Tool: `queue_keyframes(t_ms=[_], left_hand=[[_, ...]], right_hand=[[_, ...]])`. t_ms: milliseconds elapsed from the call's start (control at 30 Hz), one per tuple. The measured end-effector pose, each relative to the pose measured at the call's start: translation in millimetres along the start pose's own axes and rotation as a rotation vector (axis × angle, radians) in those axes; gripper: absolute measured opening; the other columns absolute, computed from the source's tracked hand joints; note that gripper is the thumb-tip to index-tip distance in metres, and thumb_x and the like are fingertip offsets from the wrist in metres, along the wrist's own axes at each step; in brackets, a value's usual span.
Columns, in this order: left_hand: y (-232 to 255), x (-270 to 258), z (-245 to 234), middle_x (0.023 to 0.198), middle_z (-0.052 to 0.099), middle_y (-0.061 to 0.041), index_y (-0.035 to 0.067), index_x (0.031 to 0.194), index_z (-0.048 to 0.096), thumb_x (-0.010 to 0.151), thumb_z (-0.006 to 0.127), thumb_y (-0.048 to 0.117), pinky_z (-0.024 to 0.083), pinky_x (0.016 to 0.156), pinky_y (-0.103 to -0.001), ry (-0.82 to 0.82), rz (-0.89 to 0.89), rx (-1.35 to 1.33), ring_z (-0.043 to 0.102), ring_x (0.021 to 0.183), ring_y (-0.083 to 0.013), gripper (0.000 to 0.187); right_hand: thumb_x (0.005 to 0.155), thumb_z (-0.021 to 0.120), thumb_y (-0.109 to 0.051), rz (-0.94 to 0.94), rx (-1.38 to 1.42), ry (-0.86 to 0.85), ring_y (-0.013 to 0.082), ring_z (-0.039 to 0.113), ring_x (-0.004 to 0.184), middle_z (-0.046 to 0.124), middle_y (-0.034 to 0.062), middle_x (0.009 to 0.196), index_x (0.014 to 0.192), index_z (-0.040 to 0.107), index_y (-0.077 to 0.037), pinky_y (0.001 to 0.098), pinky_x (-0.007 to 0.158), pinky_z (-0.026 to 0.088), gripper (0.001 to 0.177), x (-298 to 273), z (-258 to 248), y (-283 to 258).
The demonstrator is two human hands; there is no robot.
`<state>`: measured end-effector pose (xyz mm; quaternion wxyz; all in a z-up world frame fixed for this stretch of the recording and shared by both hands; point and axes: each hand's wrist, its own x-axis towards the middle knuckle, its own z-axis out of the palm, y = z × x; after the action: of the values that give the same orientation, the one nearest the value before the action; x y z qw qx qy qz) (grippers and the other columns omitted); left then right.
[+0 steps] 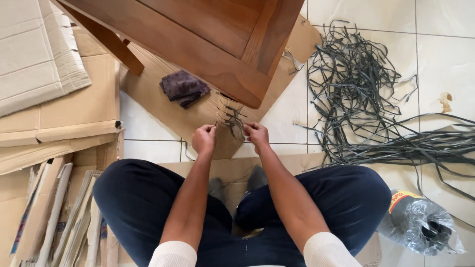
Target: Wrap the legs of a wooden chair with cardboard and secure them by tying plastic strips.
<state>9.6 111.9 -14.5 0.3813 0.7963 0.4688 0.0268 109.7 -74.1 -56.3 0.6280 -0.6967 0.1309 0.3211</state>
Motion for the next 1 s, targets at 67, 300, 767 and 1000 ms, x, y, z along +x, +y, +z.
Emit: queue_keyframes(t_ms=[67,300,767,1000], left_hand=[[-14,-1,10,0.091,0.077,-0.010,0.022,0.100,0.083,0.087,0.075,0.036,0.056,0.076,-0.045,0.012,-0.002,-0.019,0.073,0.085,-0.0325,0.021],[-14,-18,10,0.091,0.078,-0.009,0.020,0.098,0.083,0.087,0.076,0.036,0.055,0.079,-0.044,-0.022,0.000,-0.100,0.073,0.088,-0.0318,0.021],[-21,-40,-2,0.093,0.078,-0.007,0.022,0.100,0.083,0.086,0.075,0.035,0.056,0.080,-0.042,0.000,-0.038,-0.134,0.074,0.089,-0.0292,0.021],[-39,-40,7,0.094,0.079,-0.005,0.026,0.101,0.083,0.084,0.077,0.037,0.057,0.080,-0.040,-0.067,-0.094,-0.199,0.075,0.088,-0.0263,0.021]], right_hand=[[0.091,0.075,-0.018,0.013,0.025,0.015,0.0088,0.065,0.070,0.073,-0.0013,0.083,0.106,0.078,-0.008,0.0258,0.058,0.049,0.018,-7,1,9],[0.090,0.076,-0.019,-0.012,-0.049,0.075,0.0091,0.066,0.066,0.074,-0.0001,0.081,0.104,0.077,-0.008,0.0263,0.055,0.048,0.018,-40,10,5],[0.082,0.078,-0.030,-0.245,-0.645,0.200,0.0119,0.071,0.069,0.077,0.0004,0.078,0.093,0.081,-0.016,0.0308,0.069,0.055,0.018,-79,12,-18],[0.084,0.077,-0.025,-0.217,-0.525,0.197,0.0103,0.068,0.060,0.078,0.0014,0.077,0.094,0.080,-0.011,0.0293,0.062,0.055,0.017,-90,11,-11]])
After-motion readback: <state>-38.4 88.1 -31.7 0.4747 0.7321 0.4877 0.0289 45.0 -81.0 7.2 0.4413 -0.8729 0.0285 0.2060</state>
